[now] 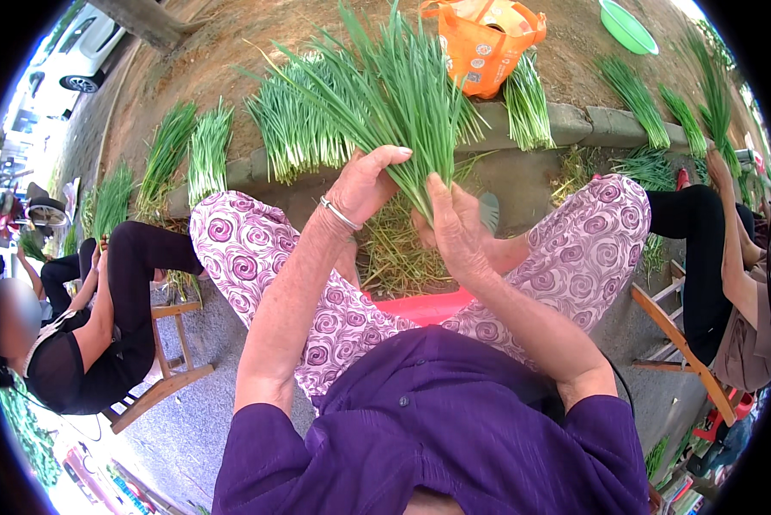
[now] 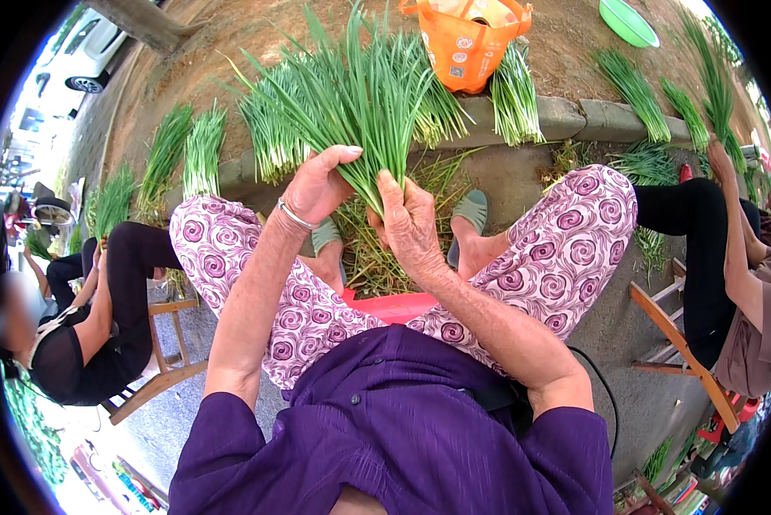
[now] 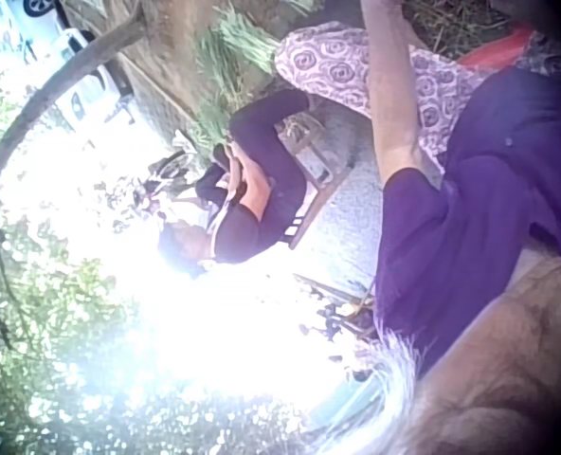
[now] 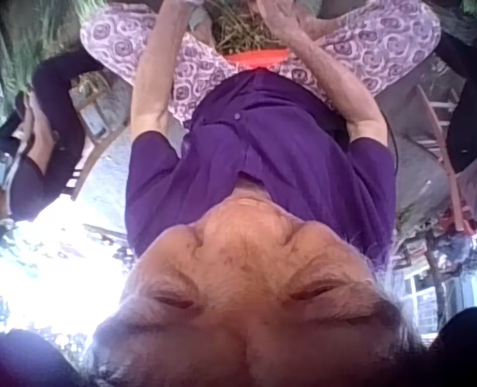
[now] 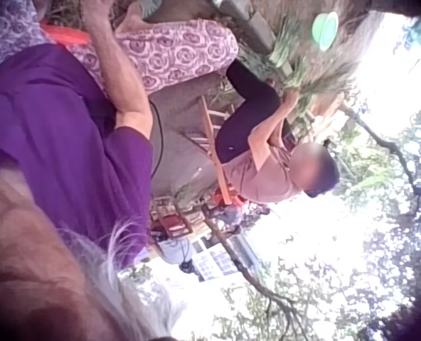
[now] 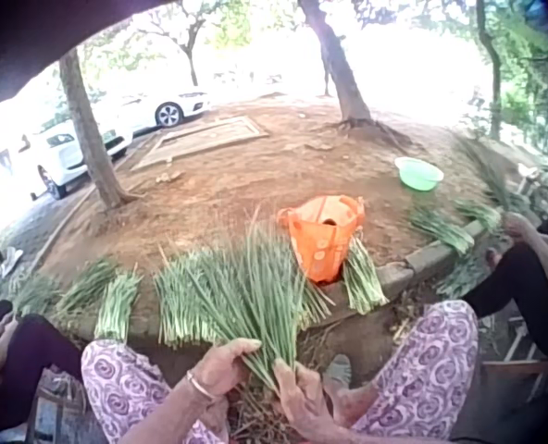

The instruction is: The person sits on a stool and bundles green onions by hand, gathering stalks and securing them by wrapping one stalk around the group.

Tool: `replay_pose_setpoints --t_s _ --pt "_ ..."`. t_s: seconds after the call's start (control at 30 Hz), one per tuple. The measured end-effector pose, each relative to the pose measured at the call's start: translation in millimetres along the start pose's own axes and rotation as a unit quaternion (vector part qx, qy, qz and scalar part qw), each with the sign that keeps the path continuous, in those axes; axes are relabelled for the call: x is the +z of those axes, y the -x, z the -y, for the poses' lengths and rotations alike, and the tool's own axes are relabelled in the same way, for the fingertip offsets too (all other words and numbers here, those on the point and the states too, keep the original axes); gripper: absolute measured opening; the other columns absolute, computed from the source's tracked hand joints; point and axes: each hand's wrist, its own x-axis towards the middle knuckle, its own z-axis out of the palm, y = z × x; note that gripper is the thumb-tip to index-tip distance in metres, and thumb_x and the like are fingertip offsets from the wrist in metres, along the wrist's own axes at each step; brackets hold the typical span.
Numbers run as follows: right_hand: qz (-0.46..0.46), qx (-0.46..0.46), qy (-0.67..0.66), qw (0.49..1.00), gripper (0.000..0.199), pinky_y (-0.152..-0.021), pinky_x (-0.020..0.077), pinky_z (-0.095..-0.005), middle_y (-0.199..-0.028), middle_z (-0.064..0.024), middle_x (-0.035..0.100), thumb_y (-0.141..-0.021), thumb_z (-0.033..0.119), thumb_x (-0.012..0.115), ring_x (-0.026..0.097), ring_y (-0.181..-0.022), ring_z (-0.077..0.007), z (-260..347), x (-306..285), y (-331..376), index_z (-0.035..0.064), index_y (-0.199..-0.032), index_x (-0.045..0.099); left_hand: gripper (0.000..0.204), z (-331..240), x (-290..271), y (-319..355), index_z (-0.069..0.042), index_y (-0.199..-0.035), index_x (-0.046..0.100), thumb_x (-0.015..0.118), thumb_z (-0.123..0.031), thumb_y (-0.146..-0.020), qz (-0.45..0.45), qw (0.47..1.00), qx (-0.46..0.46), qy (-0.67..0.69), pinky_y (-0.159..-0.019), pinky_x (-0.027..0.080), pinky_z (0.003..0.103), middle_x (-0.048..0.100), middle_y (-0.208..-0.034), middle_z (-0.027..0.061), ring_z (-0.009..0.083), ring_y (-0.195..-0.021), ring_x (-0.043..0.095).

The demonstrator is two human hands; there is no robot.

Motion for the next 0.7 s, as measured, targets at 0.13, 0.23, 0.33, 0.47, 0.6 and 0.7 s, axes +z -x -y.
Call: replay_pose_setpoints --t_s 0.13,0.23,0.33,0.47,0.6,0.7 --pt "0.010 0.004 -0.002 1.000 0.034 -0.040 0.0313 -0.0237 -0.056 0.0015 0.045 -0.099 0.039 0.044 0.038 -0.043 -0.0061 -3 -1 -1 0.0076 -0.087 0.050 0.034 -1 5 2 0.002 -0.116 0.056 0.056 -0.013 -0.086 -0.008 1.000 0.015 -0.013 -0.094 0.046 0.041 0.065 -0.107 0.0120 0.0232 -0.098 0.061" --pt "0.010 0.007 -0.002 1.000 0.032 -0.039 0.0307 -0.0234 -0.056 0.0018 0.044 -0.099 0.037 0.045 0.037 -0.043 -0.0057 -1 1 1 0.0080 -0.086 0.049 0.033 0 5 0 0.002 -0.115 0.056 0.057 -0.012 -0.085 -0.004 1.000 0.016 -0.008 -0.093 0.046 0.041 0.064 -0.107 0.0117 0.0229 -0.099 0.061" --pt "-0.004 -0.009 -0.011 1.000 0.031 -0.038 0.0299 -0.0233 -0.057 0.0014 0.046 -0.099 0.036 0.046 0.037 -0.041 -0.0055 -2 0 0 0.0078 -0.087 0.050 0.035 -2 9 3 0.001 -0.117 0.055 0.057 -0.011 -0.085 -0.002 0.999 0.029 -0.013 -0.092 0.047 0.041 0.063 -0.110 0.0112 0.0226 -0.101 0.061" --pt "-0.037 0.002 -0.040 0.999 0.027 -0.037 0.0299 -0.0233 -0.058 0.0007 0.048 -0.098 0.033 0.048 0.037 -0.040 -0.0055 2 1 -1 0.0073 -0.090 0.051 0.039 -9 17 7 -0.002 -0.121 0.052 0.058 -0.010 -0.084 -0.026 0.998 0.026 -0.048 -0.090 0.049 0.040 0.060 -0.113 0.0090 0.0205 -0.101 0.059" --pt "-0.043 -0.017 -0.040 0.998 0.023 -0.036 0.0307 -0.0232 -0.058 0.0003 0.049 -0.098 0.030 0.049 0.038 -0.040 -0.0055 -2 1 -4 0.0072 -0.092 0.051 0.040 -10 18 9 -0.003 -0.120 0.052 0.061 -0.011 -0.082 -0.052 0.993 0.043 -0.095 -0.088 0.048 0.036 0.059 -0.112 0.0065 0.0174 -0.101 0.057" --pt "-0.049 -0.029 -0.058 0.997 0.025 -0.035 0.0306 -0.0222 -0.058 -0.0007 0.051 -0.097 0.030 0.052 0.039 -0.039 -0.0047 -6 0 -5 0.0059 -0.090 0.053 0.035 -10 19 9 -0.003 -0.114 0.057 0.062 -0.011 -0.080 -0.059 0.991 0.057 -0.109 -0.084 0.049 0.034 0.061 -0.106 0.0055 0.0164 -0.097 0.059"
